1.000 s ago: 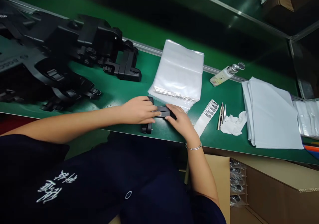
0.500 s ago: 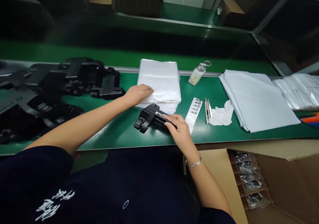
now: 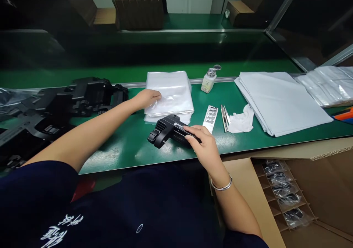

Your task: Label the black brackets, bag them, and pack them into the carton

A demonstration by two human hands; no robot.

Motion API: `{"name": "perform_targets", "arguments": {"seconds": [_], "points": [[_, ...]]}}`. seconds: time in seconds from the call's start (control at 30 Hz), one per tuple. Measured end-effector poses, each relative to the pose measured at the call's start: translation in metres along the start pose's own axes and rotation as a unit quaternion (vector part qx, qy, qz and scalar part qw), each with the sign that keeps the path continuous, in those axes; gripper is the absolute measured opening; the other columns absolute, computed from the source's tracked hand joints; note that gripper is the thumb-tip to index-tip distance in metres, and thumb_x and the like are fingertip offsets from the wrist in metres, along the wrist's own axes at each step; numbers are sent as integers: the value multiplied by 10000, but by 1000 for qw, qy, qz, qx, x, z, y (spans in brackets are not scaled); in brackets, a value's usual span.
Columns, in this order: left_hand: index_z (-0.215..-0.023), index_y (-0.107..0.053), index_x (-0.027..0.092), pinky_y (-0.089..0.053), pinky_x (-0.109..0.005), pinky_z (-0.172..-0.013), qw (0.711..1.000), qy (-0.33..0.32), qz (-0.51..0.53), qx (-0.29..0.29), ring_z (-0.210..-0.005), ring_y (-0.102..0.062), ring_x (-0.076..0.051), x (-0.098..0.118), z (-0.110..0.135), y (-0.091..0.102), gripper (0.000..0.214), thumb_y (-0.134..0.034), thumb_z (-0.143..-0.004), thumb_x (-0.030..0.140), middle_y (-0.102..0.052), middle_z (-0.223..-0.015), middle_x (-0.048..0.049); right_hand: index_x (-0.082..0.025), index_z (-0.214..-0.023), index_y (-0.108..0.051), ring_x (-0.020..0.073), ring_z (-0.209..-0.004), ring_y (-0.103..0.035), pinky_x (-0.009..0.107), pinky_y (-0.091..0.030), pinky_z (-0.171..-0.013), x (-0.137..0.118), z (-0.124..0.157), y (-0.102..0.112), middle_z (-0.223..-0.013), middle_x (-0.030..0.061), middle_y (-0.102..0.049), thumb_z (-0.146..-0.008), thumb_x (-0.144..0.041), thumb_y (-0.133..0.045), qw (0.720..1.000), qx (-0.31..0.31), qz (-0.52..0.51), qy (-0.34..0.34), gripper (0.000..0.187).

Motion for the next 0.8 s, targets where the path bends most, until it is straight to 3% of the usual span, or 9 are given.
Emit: {"name": "perform_targets", "arguments": {"seconds": [0.1, 0.17, 0.23, 0.33, 0.4, 0.47, 0.57, 0.67, 0.8], "points": [[-876, -659, 196, -446, -343, -681, 995, 39, -40, 81, -821, -620, -260, -2, 21, 29, 282, -389, -931, 253, -696, -886, -102, -351, -1109, -752, 244, -1099, -612, 425, -535, -943, 0, 4, 2, -1143, 52, -642, -883, -316, -643, 1000, 10, 9, 28, 254], [-868, -659, 194, -459, -364, -696, 986, 27, -101, 131, -879, -626, -286, 1, 46, 43, 280, -388, -923, 241, -679, -900, -120, -364, -1099, -755, 258, -1144, -587, 449, -516, -976, 3, 6, 4, -1183, 58, -616, -882, -308, -649, 997, 27, 32, 62, 248], [-820, -658, 189, -485, -377, -702, 986, -18, -130, 107, -886, -633, -297, 6, 75, 41, 260, -417, -901, 241, -660, -860, -128, -373, -1093, -756, 267, -1163, -576, 474, -502, -990, 9, 8, 6, -1209, 64, -602, -889, -294, -646, 993, 47, 49, 99, 245], [-867, -695, 184, -533, -408, -797, 990, -118, -79, 9, -934, -650, -299, 17, 117, 9, 274, -460, -901, 320, -688, -928, -141, -368, -1072, -759, 272, -1147, -587, 498, -505, -977, 25, 7, 11, -1199, 71, -599, -878, -281, -665, 985, 85, 23, 152, 232], [-1159, -677, 193, -473, -468, -1009, 984, -177, -20, -22, -1177, -596, -328, 27, 142, -24, 418, -493, -912, 475, -653, -1252, -161, -363, -1053, -757, 274, -1143, -595, 509, -511, -963, 37, 5, 15, -1186, 72, -599, -862, -280, -685, 979, 104, -14, 174, 221], [-1440, -488, 215, -329, -504, -1154, 977, -208, 17, -53, -1397, -431, -346, 39, 162, -60, 665, -509, -897, 599, -461, -1519, -154, -366, -1037, -753, 277, -1144, -598, 517, -514, -952, 47, 3, 17, -1184, 70, -600, -852, -285, -695, 975, 113, -42, 185, 209], [-1548, -316, 217, -249, -476, -1202, 966, -237, 56, -89, -1461, -358, -305, 59, 180, -101, 702, -471, -948, 547, -347, -1589, -143, -388, -1023, -742, 281, -1139, -603, 528, -514, -929, 52, 3, 21, -1191, 62, -605, -844, -295, -702, 973, 110, -65, 194, 206], [-1553, -306, 235, -239, -457, -1209, 963, -242, 87, -78, -1459, -365, -281, 72, 182, -118, 657, -455, -969, 496, -360, -1583, -124, -415, -1013, -734, 280, -1128, -605, 526, -510, -907, 49, 5, 25, -1197, 48, -613, -838, -320, -711, 971, 100, -89, 198, 201], [-1537, -345, 253, -202, -446, -1222, 958, -255, 108, -73, -1460, -366, -265, 84, 167, -126, 628, -473, -963, 475, -377, -1576, -110, -402, -945, -739, 267, -1091, -609, 513, -500, -903, 44, 9, 26, -1175, 40, -629, -823, -413, -726, 974, 103, -117, 165, 124]]}}
Point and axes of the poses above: each hand's wrist, its own z-axis away from the middle knuckle, its own y-axis out of the back of the hand, x = y × z, the point moved 2 cm from there along -z, towards the middle knuckle
